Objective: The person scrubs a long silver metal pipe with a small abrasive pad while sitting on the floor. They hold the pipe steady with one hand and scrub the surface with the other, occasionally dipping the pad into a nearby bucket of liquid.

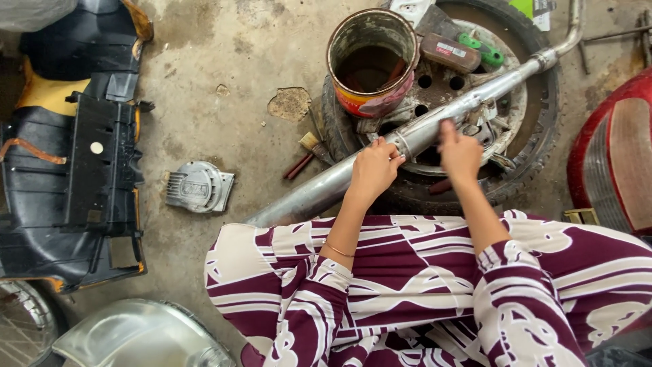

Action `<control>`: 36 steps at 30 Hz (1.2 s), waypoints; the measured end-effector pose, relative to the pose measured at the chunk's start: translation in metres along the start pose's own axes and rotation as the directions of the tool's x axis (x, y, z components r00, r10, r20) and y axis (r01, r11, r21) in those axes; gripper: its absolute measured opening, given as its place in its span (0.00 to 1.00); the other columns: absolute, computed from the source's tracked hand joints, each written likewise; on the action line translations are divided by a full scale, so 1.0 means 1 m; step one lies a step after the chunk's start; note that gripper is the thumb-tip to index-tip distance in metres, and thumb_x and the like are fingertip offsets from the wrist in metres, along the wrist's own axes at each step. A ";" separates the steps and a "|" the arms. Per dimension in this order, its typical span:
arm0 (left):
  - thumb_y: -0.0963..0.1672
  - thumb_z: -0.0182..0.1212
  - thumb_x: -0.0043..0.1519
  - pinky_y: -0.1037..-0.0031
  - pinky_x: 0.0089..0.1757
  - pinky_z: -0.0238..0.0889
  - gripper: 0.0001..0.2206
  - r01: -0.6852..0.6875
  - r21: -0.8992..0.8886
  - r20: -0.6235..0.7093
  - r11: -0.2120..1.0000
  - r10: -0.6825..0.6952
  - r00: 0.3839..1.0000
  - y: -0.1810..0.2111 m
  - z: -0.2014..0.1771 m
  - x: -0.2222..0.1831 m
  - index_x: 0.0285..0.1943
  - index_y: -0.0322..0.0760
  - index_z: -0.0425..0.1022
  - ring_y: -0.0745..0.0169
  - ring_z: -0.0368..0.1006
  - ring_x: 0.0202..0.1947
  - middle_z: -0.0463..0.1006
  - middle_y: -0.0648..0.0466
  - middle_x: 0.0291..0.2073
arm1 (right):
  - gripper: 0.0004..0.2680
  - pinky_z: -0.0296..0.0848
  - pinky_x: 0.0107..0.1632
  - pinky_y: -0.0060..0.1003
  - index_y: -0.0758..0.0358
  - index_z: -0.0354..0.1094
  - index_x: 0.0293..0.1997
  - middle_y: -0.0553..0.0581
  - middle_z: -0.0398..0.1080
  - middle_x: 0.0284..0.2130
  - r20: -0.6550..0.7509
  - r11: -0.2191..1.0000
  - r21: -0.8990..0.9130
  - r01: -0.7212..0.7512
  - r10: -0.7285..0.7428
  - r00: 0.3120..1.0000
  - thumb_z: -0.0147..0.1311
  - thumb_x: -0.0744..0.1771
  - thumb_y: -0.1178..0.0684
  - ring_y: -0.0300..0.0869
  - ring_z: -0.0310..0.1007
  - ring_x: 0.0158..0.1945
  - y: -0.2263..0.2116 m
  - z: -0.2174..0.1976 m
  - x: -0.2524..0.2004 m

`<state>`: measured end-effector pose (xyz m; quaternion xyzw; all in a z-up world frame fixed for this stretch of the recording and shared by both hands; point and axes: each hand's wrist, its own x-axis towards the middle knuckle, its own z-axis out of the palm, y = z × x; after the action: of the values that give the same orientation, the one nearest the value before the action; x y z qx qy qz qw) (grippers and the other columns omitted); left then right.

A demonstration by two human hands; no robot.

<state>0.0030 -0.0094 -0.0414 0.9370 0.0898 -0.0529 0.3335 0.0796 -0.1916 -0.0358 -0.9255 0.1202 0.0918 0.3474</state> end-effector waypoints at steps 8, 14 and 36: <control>0.51 0.63 0.61 0.49 0.53 0.69 0.10 0.034 0.000 -0.008 0.999 -0.034 0.999 0.003 -0.011 0.004 0.35 0.46 0.77 0.34 0.73 0.60 0.75 0.37 0.61 | 0.26 0.71 0.52 0.53 0.51 0.78 0.27 0.62 0.74 0.21 0.145 0.995 -0.043 0.086 -0.079 0.986 0.46 0.69 0.21 0.62 0.76 0.46 0.008 0.013 -0.002; 0.51 0.62 0.61 0.49 0.52 0.68 0.09 0.052 -0.039 0.008 0.998 -0.052 0.999 0.010 -0.018 0.002 0.35 0.46 0.77 0.33 0.73 0.59 0.74 0.36 0.61 | 0.26 0.70 0.50 0.55 0.56 0.77 0.26 0.65 0.74 0.22 0.146 0.988 -0.045 0.145 -0.137 0.980 0.46 0.70 0.25 0.65 0.75 0.44 0.000 0.018 -0.025; 0.51 0.45 0.72 0.43 0.58 0.62 0.11 -0.026 -0.109 -0.170 0.994 0.007 0.985 0.010 -0.043 0.006 0.43 0.43 0.62 0.23 0.78 0.46 0.79 0.34 0.43 | 0.25 0.72 0.44 0.56 0.59 0.76 0.26 0.66 0.72 0.21 0.124 0.935 -0.036 0.353 -0.346 0.930 0.50 0.70 0.26 0.64 0.76 0.39 -0.001 0.033 -0.029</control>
<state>0.0128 0.0115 -0.0032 0.9188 0.1127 0.0346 0.3767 0.0498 -0.1640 -0.0525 -0.9349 -0.0694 0.0853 0.3375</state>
